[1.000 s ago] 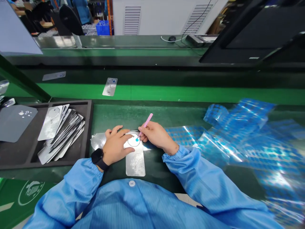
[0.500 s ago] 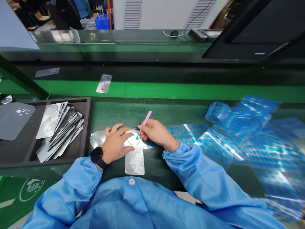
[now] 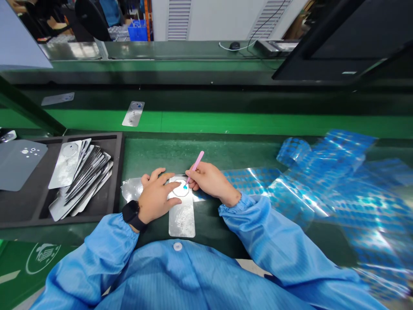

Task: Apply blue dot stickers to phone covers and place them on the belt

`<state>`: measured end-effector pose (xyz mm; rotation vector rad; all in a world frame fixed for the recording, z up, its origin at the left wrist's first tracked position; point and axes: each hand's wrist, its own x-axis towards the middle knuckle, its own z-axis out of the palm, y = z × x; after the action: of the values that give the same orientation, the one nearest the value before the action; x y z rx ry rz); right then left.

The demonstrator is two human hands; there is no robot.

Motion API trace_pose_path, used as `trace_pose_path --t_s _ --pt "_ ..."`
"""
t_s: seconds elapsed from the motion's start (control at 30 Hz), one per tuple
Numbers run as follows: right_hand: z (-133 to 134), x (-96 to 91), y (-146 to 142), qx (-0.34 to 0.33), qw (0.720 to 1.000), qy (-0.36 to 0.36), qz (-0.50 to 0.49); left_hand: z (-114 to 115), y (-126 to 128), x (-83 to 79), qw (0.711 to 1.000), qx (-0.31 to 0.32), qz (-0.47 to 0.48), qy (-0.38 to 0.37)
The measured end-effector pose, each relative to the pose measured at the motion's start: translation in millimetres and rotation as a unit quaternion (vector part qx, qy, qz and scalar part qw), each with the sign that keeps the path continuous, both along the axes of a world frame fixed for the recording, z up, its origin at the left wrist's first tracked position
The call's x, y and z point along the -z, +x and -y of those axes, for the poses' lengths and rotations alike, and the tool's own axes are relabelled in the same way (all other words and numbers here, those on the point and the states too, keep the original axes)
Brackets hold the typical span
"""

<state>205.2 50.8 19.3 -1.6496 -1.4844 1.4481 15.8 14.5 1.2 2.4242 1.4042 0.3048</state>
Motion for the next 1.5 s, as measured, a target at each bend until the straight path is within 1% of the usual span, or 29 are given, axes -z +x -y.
trace_pose_path --t_s 0.13,0.43,0.7,1.0,1.07,1.13,1.17,1.2,1.27,1.3,1.33,1.37,1.4,1.43,1.5 --pt "1 1.7 0 0.009 1.000 0.004 0.004 2 2 -1.7 1.000 0.004 -0.010 0.002" --pt "1 10.2 3 -0.009 0.999 0.030 0.007 4 8 -14.7 0.999 0.031 -0.044 -0.007" --pt "2 12.5 5 -0.027 0.998 0.058 0.015 3 8 -11.6 0.998 0.039 -0.057 0.007" --pt "1 18.0 3 -0.027 0.998 0.056 0.007 3 9 -12.4 0.998 0.038 -0.059 -0.002" --pt "0 15.9 4 -0.027 0.998 0.049 0.005 3 9 -13.1 0.998 0.037 -0.058 -0.004" --pt "0 10.1 7 -0.016 0.999 0.048 0.014 3 10 -13.9 0.998 0.036 -0.053 -0.003" --pt "1 6.3 10 -0.005 0.998 0.060 0.027 2 10 -14.2 0.998 0.036 -0.051 -0.003" --pt "3 2.5 13 0.007 0.995 0.087 0.046 2 10 -14.4 0.998 0.034 -0.049 -0.003" --pt "11 -2.9 19 0.007 0.979 0.185 0.089 3 10 -14.3 0.999 0.029 -0.044 -0.007" --pt "17 -3.6 22 -0.012 0.964 0.243 0.109 3 11 -14.0 0.999 0.027 -0.041 -0.010" --pt "24 -2.8 23 -0.045 0.946 0.296 0.127 3 11 -13.6 0.999 0.025 -0.037 -0.013" --pt "32 -0.5 24 -0.086 0.927 0.333 0.148 3 11 -13.0 0.999 0.023 -0.033 -0.016" --pt "39 2.7 23 -0.127 0.911 0.353 0.173 3 10 -12.4 0.999 0.021 -0.030 -0.018" --pt "47 6.5 22 -0.163 0.897 0.356 0.205 3 10 -11.8 0.999 0.019 -0.027 -0.018" --pt "59 13.4 18 -0.211 0.874 0.336 0.279 3 10 -10.8 0.999 0.016 -0.026 -0.019"
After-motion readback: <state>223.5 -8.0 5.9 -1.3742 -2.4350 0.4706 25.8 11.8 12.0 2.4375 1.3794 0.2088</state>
